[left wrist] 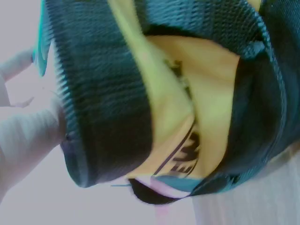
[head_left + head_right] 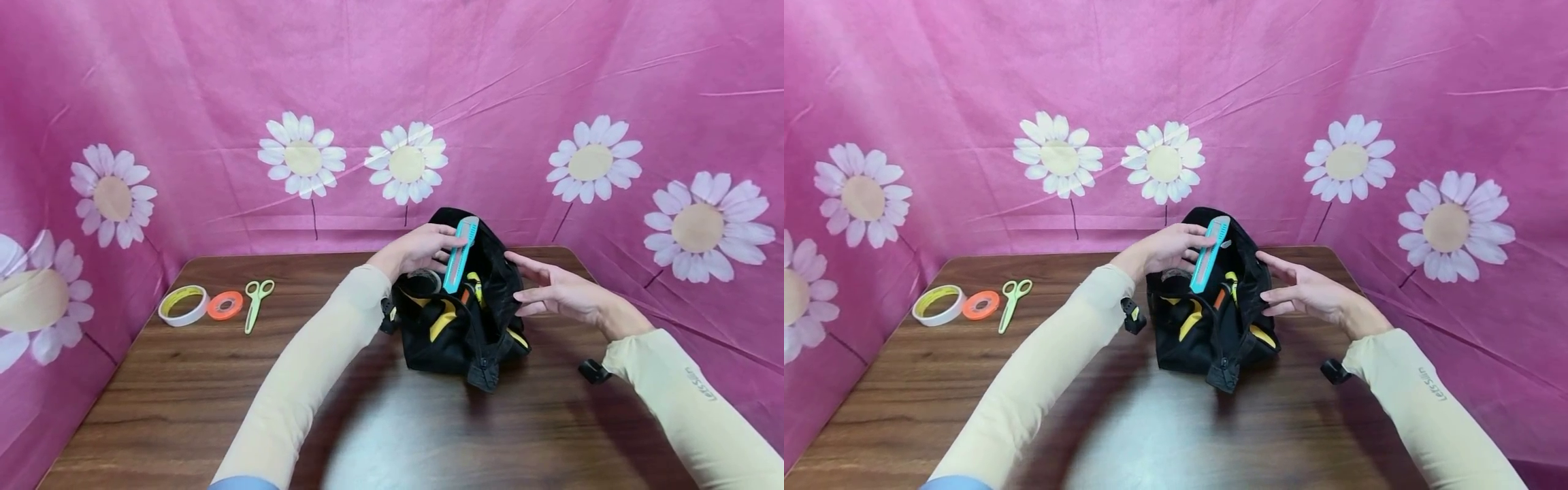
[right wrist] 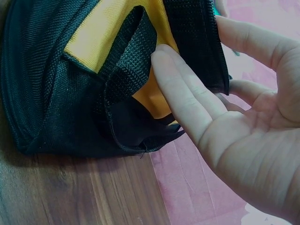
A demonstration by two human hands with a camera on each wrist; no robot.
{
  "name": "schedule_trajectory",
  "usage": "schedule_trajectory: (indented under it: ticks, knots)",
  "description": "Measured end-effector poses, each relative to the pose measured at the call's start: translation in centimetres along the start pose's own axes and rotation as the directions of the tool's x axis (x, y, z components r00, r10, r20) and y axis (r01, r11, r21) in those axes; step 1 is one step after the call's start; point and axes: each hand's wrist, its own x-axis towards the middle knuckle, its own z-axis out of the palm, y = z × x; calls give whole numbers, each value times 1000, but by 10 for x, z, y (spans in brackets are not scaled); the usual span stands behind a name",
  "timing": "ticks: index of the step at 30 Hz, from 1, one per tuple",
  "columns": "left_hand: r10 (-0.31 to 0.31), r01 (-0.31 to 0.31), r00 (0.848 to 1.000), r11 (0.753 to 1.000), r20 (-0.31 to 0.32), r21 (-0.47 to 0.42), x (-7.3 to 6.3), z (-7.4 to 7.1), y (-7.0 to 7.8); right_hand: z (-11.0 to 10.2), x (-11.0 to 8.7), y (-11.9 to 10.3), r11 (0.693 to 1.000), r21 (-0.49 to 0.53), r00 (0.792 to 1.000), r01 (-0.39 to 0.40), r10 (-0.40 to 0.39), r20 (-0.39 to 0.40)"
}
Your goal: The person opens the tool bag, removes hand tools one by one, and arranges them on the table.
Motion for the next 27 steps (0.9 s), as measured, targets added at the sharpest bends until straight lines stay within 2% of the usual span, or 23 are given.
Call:
schedule_trajectory:
  ticks: [6, 14, 20, 27]
  knots:
    - [46, -47, 998, 999, 44, 26, -23, -17, 9, 2, 1, 1, 1000, 6, 1000, 0, 0, -9]
    - [62, -61, 998, 997, 10, -39, -55, -47, -6, 0, 3, 5, 999, 30, 999, 35, -36, 27]
    - [74, -76, 997, 996, -34, -49, -79, -69, -30, 1, 1, 7, 999, 31, 999, 35, -35, 11]
    - [83, -91, 990, 994, -118, -68, -116, -101, -74, 3, 1, 12, 997, 59, 998, 48, -50, 30]
